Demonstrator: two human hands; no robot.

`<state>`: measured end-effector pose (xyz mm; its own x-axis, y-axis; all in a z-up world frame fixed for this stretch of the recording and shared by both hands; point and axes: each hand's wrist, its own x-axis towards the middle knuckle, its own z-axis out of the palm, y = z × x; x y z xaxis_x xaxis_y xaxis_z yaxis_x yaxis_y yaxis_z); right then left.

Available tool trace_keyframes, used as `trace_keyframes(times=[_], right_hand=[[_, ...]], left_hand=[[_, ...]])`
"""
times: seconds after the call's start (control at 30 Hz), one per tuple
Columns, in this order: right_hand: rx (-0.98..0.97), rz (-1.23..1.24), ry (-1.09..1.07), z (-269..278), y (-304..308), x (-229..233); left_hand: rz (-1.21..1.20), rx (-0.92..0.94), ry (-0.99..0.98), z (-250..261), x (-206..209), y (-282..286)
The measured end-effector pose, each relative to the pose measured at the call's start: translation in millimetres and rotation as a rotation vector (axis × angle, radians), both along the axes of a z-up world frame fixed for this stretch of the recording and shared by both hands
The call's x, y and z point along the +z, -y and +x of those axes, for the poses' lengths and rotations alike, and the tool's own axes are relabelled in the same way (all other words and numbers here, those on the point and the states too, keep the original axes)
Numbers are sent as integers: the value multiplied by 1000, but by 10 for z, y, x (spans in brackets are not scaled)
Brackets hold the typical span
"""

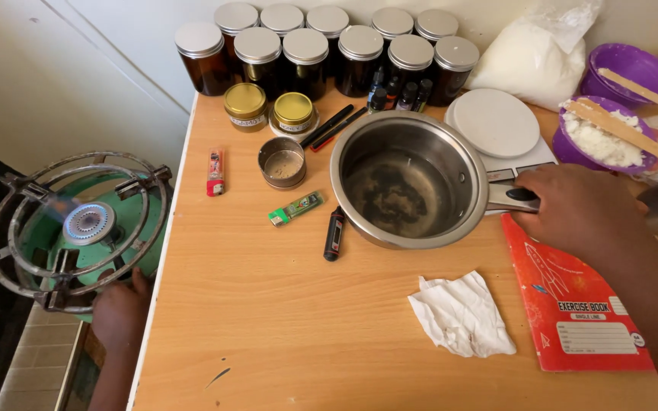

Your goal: Preparing a workspace, lighting a stove, and heating liquid in a pot while monitoring temperature and adding ingredients

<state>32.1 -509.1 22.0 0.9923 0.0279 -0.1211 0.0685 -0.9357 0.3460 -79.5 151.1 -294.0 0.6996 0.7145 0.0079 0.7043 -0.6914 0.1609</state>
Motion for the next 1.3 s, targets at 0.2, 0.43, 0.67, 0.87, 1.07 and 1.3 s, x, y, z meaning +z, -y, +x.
trace_keyframes(times=[0.2, 0.43, 0.67, 0.87, 1.07, 1.3], right_hand=[[-365, 206, 29, -88, -113, 63], [-425, 363, 100, -308, -58, -89], [-331, 350, 166, -384, -88, 111], [-231, 477, 160, -306, -689, 677], [188, 593, 256, 30, -1445, 632], [402, 1003, 134, 97, -2653, 580]], left_hand=[[-309, -188, -69, -344, 997, 415], [-217, -481, 290, -743, 1186, 168], [-565, -130, 653, -939, 2584, 1041], [-1210, -1008, 620, -823, 2888, 1960], [-1701, -715, 312, -155, 2924, 3087], [-1919, -371, 1074, 687, 3008, 2958]])
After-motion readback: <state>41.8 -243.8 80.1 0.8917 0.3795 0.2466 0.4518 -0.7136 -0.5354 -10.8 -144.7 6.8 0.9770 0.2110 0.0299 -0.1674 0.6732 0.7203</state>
